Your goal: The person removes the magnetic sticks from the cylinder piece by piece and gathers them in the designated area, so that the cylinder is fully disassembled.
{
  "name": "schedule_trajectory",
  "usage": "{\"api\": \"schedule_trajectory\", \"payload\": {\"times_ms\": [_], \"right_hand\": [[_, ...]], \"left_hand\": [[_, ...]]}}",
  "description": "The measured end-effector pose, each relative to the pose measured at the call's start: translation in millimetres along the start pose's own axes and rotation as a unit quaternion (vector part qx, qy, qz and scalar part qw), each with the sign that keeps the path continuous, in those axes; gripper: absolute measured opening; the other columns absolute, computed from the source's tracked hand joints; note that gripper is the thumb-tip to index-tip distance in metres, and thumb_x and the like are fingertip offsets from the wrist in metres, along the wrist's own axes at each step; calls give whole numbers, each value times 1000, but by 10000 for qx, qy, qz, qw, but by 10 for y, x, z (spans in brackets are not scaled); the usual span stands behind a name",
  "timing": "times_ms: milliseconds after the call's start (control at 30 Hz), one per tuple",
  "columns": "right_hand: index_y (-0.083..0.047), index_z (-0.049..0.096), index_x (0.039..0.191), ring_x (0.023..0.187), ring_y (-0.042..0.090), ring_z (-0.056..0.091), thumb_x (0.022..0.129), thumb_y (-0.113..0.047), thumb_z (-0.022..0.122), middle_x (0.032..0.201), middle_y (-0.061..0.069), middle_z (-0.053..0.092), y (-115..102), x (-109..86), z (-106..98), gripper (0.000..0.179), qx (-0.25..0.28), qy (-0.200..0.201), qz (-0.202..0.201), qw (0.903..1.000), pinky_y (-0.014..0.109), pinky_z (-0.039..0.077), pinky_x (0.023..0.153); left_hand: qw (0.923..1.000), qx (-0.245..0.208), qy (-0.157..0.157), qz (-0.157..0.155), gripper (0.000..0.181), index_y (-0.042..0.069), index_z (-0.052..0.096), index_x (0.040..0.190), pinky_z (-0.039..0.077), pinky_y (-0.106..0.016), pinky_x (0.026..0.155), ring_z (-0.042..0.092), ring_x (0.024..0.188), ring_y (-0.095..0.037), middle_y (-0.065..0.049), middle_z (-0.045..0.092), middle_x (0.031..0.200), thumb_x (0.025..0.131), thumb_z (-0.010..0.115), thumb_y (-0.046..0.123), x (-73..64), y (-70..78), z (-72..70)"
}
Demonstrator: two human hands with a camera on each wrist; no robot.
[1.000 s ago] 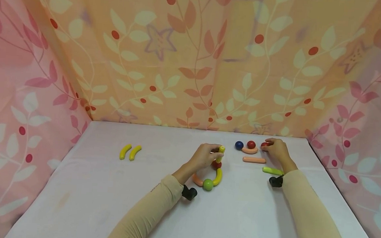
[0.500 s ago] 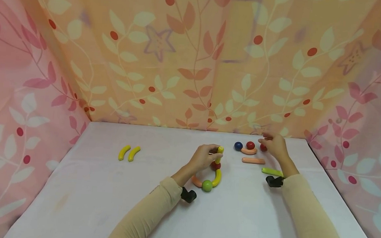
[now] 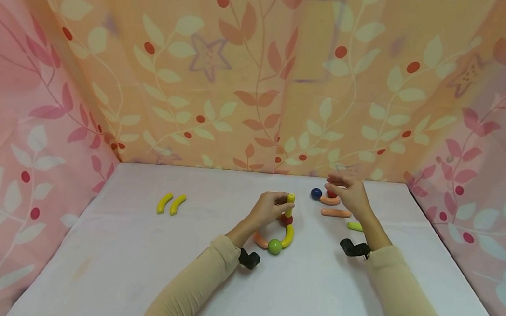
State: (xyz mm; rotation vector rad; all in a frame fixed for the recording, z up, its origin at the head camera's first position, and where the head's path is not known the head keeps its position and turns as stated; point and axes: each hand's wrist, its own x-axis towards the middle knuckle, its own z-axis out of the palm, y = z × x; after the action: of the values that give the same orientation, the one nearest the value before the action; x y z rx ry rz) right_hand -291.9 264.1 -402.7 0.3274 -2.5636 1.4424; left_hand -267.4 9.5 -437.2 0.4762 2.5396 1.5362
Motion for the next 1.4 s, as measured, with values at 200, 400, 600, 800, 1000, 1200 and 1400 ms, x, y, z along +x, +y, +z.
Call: {"api": "schedule_trajectory", "payload": {"times_ms": [200, 400, 600, 800, 1000, 1200, 1400], "right_hand": [[-2, 62, 127, 94, -2, 61, 91, -27, 70, 120, 22, 64, -165, -111, 172, 45, 437, -449, 119, 9980, 8, 48, 82], [-6, 62, 129, 96, 4, 64, 89, -28, 71, 124, 22, 64, -242, -174, 352, 46, 689, -948, 222, 9929, 23, 54, 79], [-3, 63, 126, 98, 2, 66, 89, -21, 72, 124, 19, 66, -195, -201, 514, 42, 804, -1108, -55, 9906, 18, 53, 87], [0, 64, 124, 102, 12, 66, 89, -17, 72, 121, 20, 67, -177, -219, 664, 40, 897, -1069, -146, 9901, 19, 53, 86], [1, 65, 122, 107, 30, 65, 88, -16, 72, 117, 21, 68, -175, -247, 760, 38, 903, -1027, -16, 9906, 21, 55, 87], [1, 66, 121, 107, 31, 64, 89, -16, 71, 116, 21, 68, -164, -263, 798, 36, 910, -1014, 10, 9907, 19, 54, 88], [2, 65, 122, 108, 28, 66, 91, -17, 69, 118, 22, 68, -159, -296, 823, 36, 1072, -1003, 46, 9892, 20, 54, 89]], "left_hand": [[9999, -93, -130, -31, 40, 8, 65, 126, 56, -28, 90, 67, 106, -18, -5, 72, 115, 92, 68, 28, 6, 0, -22], [9992, -40, -378, 126, 43, 8, 64, 128, 55, -32, 93, 66, 111, -22, -7, 70, 121, 90, 70, 26, 22, -69, -93], [9966, 551, -610, 29, 50, 11, 62, 131, 47, -43, 104, 59, 123, -27, -8, 66, 129, 87, 73, 31, 64, -97, -171], [9881, 1189, -953, -225, 52, 12, 59, 135, 46, -43, 105, 54, 128, -25, -7, 62, 135, 90, 69, 35, 116, -140, -184], [9785, 1624, -1219, -368, 47, 14, 62, 133, 49, -40, 101, 57, 124, -23, -4, 63, 134, 91, 69, 34, 153, -164, -128], [9694, 2072, -1302, -177, 40, 12, 68, 123, 51, -31, 90, 62, 101, -15, -2, 71, 117, 88, 72, 31, 173, -136, -83], [9689, 1997, -1449, -190, 27, 11, 74, 109, 46, -24, 75, 57, 79, -10, 1, 74, 99, 87, 74, 26, 173, -132, -42]]}}
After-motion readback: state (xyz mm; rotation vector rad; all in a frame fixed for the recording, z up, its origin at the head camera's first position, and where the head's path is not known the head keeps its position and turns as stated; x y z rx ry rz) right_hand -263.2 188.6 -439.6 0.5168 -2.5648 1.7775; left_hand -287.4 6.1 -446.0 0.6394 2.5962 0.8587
